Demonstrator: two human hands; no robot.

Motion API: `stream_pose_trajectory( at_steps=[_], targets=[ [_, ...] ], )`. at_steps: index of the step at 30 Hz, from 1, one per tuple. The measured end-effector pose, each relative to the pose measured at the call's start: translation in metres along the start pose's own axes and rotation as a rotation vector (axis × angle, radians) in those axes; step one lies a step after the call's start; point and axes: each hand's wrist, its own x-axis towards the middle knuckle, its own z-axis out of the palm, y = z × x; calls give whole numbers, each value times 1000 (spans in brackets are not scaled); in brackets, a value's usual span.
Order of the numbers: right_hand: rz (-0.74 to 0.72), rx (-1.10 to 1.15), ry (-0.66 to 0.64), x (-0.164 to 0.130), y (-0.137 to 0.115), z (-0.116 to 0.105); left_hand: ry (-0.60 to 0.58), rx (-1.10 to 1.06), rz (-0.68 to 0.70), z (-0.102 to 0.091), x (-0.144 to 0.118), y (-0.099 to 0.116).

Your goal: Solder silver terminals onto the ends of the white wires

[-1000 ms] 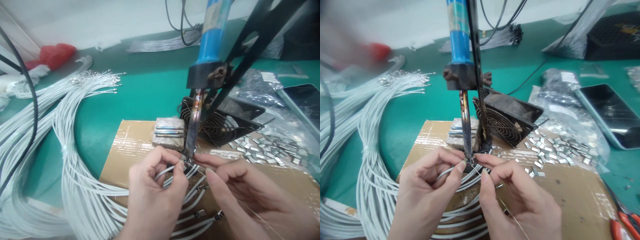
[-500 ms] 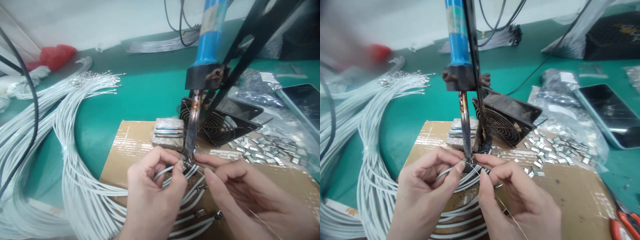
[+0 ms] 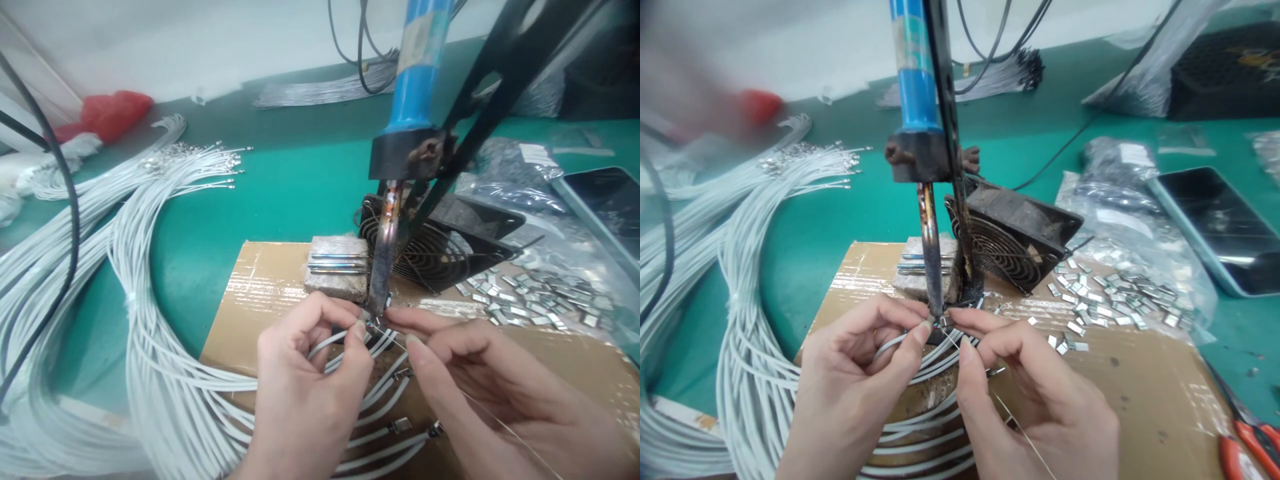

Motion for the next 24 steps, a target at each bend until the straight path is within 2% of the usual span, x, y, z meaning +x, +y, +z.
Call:
stream_pose_trajectory(
  at_steps=[7,13,19,24],
  targets=[
    [6,22,-11,-1,-1,1,-58,-9,1,-3,2,-2],
    [13,52,1,1,-5,1,2,-19,19,-1,1,-1],
    [-9,32,-2,2,-4,1,-111,80,79,-10,6,-9],
    [-8,25,19,1,-4,2,-113,95,86,-13,6,-12]
  ],
)
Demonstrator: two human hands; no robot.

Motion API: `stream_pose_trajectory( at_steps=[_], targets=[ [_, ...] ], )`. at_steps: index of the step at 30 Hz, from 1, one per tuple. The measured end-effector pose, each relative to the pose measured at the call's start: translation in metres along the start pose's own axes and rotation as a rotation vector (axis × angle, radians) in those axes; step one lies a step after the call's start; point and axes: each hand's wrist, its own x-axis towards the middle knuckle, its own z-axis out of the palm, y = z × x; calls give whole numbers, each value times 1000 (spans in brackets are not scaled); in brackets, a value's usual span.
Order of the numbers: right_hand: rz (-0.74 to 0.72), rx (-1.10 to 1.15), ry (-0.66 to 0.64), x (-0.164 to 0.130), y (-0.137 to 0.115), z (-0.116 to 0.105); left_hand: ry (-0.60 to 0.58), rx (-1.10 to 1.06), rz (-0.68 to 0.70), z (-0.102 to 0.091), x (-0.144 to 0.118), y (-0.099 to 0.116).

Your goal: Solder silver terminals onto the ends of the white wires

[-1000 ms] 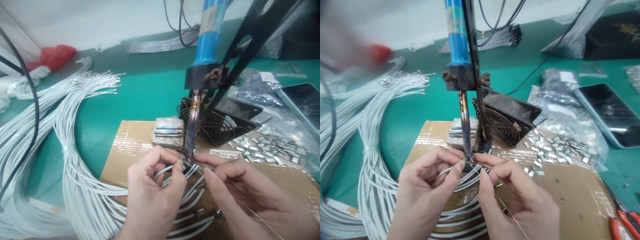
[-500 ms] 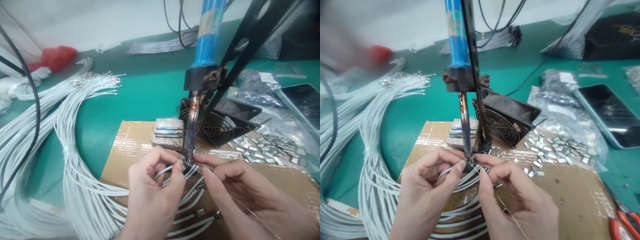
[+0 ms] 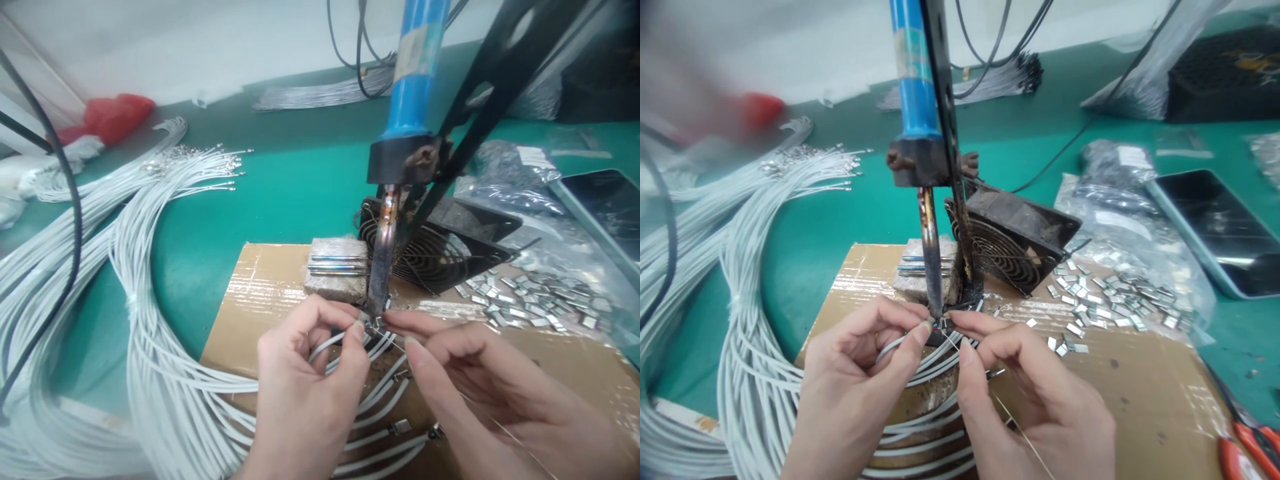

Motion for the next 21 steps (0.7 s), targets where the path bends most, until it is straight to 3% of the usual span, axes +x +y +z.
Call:
stream_pose_trajectory(
  at_steps=[15,18,21],
  targets=[
    [68,-26,-15,-4,2,-1,-1,-25,11,3,-2,0],
    [130,-21,41,-7,0,0,-21,-7,30,3,-2,0],
    [103,-20,43,-6,2,0,-28,5,26,2,-2,0]
  ],
)
